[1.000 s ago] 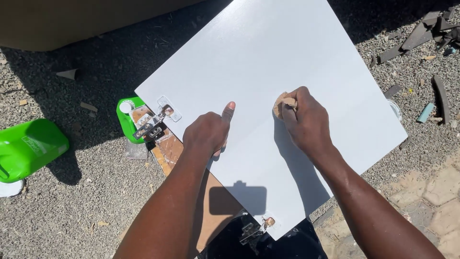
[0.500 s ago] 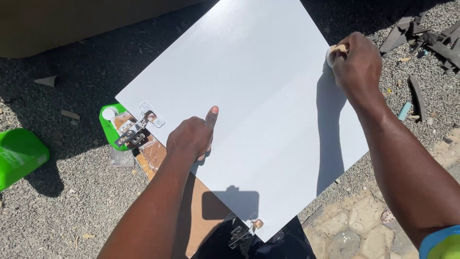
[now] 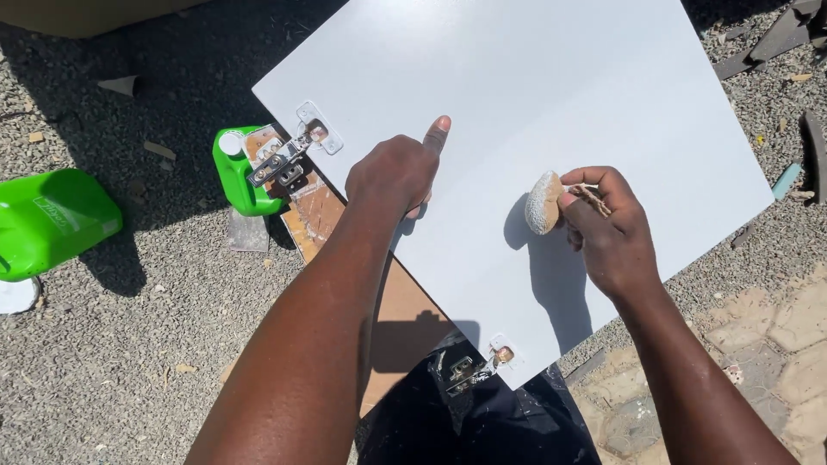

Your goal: Applying white paint to a cabinet door using a small sponge applicator while working outdoors.

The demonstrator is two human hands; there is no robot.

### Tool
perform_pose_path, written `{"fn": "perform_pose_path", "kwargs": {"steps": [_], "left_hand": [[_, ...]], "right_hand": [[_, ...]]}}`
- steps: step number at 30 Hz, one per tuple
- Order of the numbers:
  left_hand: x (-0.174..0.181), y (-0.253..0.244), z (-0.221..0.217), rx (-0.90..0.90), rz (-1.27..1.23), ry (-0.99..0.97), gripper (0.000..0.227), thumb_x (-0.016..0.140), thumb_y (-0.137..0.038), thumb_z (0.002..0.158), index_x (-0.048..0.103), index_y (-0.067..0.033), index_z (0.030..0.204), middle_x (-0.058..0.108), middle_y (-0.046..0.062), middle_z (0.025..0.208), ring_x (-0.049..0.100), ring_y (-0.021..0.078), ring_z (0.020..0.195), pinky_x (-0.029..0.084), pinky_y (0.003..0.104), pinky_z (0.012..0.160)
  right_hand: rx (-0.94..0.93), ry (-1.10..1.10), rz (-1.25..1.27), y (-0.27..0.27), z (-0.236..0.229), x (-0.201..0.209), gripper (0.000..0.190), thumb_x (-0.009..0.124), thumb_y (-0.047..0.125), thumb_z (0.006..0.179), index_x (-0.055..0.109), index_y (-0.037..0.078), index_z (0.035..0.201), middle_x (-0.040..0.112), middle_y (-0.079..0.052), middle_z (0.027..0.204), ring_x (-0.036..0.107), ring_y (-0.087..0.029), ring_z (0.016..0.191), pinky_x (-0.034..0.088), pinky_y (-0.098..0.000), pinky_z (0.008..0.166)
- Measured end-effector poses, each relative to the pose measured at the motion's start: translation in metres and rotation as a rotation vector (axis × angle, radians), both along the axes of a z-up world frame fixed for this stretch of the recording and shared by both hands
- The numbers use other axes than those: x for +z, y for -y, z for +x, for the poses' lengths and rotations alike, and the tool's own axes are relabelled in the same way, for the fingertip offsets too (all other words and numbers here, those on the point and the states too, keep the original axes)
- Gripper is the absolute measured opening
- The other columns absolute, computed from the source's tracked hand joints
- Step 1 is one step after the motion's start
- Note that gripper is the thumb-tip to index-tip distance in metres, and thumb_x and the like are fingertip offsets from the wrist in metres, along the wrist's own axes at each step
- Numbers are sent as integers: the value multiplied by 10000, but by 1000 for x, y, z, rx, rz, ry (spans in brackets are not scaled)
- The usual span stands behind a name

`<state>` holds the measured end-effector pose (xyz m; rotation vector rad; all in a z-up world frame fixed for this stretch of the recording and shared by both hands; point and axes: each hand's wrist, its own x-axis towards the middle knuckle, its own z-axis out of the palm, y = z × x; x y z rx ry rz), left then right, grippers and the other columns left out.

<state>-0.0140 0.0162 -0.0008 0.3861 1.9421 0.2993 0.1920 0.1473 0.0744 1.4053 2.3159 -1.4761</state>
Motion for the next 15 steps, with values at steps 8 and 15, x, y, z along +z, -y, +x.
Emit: {"fn": "perform_pose_path", "kwargs": {"steps": [8, 15], "left_hand": [[6, 37, 30, 194, 304, -180, 751, 287, -627, 1000, 628, -122, 561, 639, 32, 594, 647, 227, 624, 502, 399, 727], [83, 150, 168, 505, 348, -74, 593, 584, -433, 1007, 334, -94, 590, 334, 13, 549, 308, 141, 528, 325, 342, 511]], "right_hand": [[-392, 247, -277, 111, 109, 17, 253, 588, 170, 965, 629, 7, 1155, 600, -144, 680, 591, -263, 655, 480, -400, 694], [-626, 45, -469, 182, 148, -6, 177, 662, -16, 912, 597, -27, 1077, 672, -190, 804, 643, -246, 675, 470, -343, 617]]}}
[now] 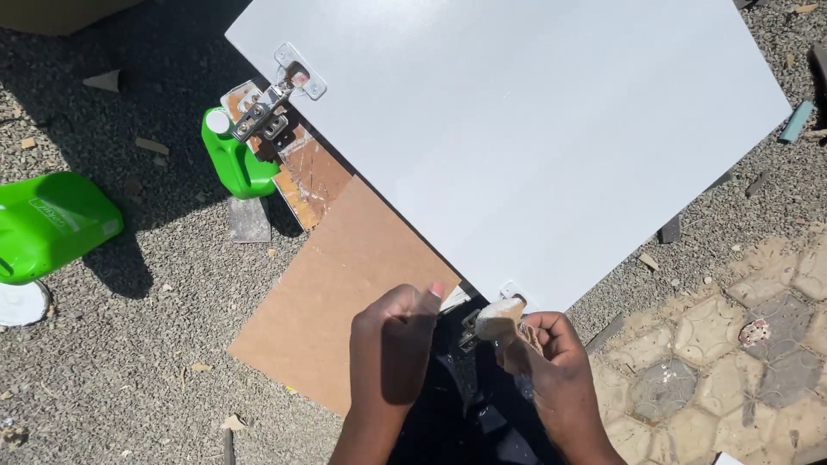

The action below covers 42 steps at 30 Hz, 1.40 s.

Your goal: Applying white paint to a cabinet door using a small sponge applicator while working outdoors.

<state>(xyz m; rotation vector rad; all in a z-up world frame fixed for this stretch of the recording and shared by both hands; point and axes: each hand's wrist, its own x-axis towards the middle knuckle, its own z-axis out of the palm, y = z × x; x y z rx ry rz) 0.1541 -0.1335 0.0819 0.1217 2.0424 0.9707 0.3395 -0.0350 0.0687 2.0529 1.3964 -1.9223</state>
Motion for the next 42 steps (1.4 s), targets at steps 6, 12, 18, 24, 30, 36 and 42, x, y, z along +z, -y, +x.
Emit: {"fn": "perform_pose_path", "kwargs": {"steps": [6, 12, 18, 24, 30, 36, 42], "left_hand": [[23, 13, 69, -161, -324, 360, 255, 698, -410, 956, 745, -204, 814, 632, -68, 608, 513, 57, 507, 391, 235, 514], [3, -4, 94, -124, -246, 73, 396, 723, -400, 895, 622, -127, 1165, 708, 25, 824, 705, 140, 633, 586, 303, 569], [-8, 2, 92, -121, 105, -80, 271, 639, -147, 919, 615, 3, 1143, 635, 148, 1159, 684, 205, 937, 630, 312, 741], [-26, -12, 87, -219, 44, -320, 263, 779, -111, 853, 693, -80, 1100, 591, 50, 897, 558, 123, 670, 503, 302, 558], [-34, -30, 89, -417, -13, -450, 301, 827, -106, 814, 651, -66, 1055, 563, 63, 870, 562, 160, 687, 502, 351, 588], [-37, -40, 94, -417, -27, -514, 269, 829, -134, 799, 638, -39, 964, 618, 90, 867, 623, 186, 695, 541, 352, 606], [-39, -46, 101, -402, -51, -564, 243, 827, -135, 803, 623, -57, 909, 605, 72, 824, 598, 178, 667, 517, 344, 582]], "right_hand": [[158, 279, 47, 45, -20, 17, 380, 699, 265, 860, 606, 36, 1149, 679, -102, 888, 623, -202, 763, 494, -345, 683], [-84, -6, 124, 68, -11, 5, 249, 658, 60, 921, 650, -4, 1162, 777, -150, 978, 759, -195, 823, 614, -302, 684], [-144, -132, -114, 55, 3, 7, 413, 653, 57, 902, 645, -26, 1306, 830, -216, 1140, 771, -213, 924, 575, -306, 758], [-161, -165, -17, 50, 44, -8, 285, 629, 34, 912, 672, -41, 1183, 777, -185, 950, 687, -225, 823, 550, -340, 774], [-3, -151, 71, 39, 67, -9, 214, 596, 41, 923, 674, -27, 1111, 781, -148, 911, 706, -202, 793, 594, -334, 744], [-27, -169, 86, 34, 80, -16, 195, 612, 25, 916, 682, -30, 1090, 790, -148, 904, 684, -188, 735, 555, -311, 691], [-4, -128, 81, 28, 85, -15, 183, 608, 7, 921, 708, -15, 1073, 783, -104, 904, 650, -152, 724, 523, -285, 672]]}}
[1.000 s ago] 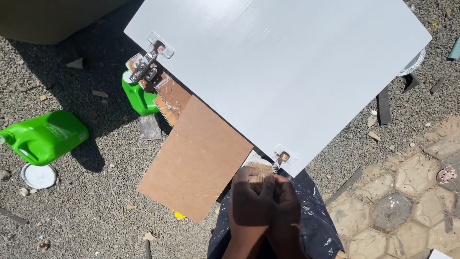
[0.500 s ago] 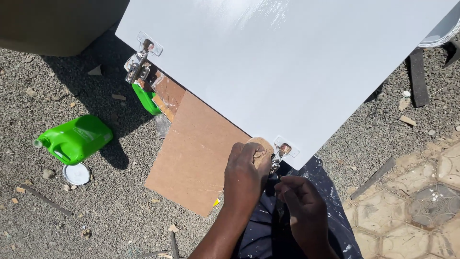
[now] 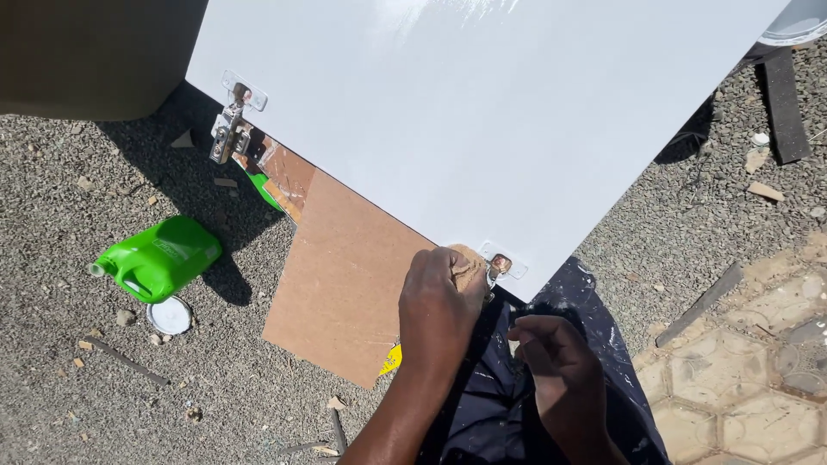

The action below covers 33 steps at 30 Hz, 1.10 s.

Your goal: Applying white paint to a cabinet door using a small sponge applicator while working outdoors.

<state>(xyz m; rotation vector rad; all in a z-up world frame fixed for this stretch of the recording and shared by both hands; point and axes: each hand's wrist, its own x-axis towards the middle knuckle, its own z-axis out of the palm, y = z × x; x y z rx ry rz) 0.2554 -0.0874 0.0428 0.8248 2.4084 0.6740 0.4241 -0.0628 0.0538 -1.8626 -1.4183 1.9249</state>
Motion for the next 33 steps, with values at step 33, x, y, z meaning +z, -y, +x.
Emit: {"fn": "perform_pose_path", "kwargs": {"steps": [33], "left_hand": [[11, -26, -38, -78, -560, -73, 65, 714, -109, 809, 749, -89, 860, 722, 82, 732, 655, 183, 527, 513, 335, 485]], "right_hand": [[52, 56, 73, -27, 18, -1, 177, 644, -2, 902, 740, 0, 1051, 791, -74, 875, 642, -126, 688, 519, -263, 653]]}}
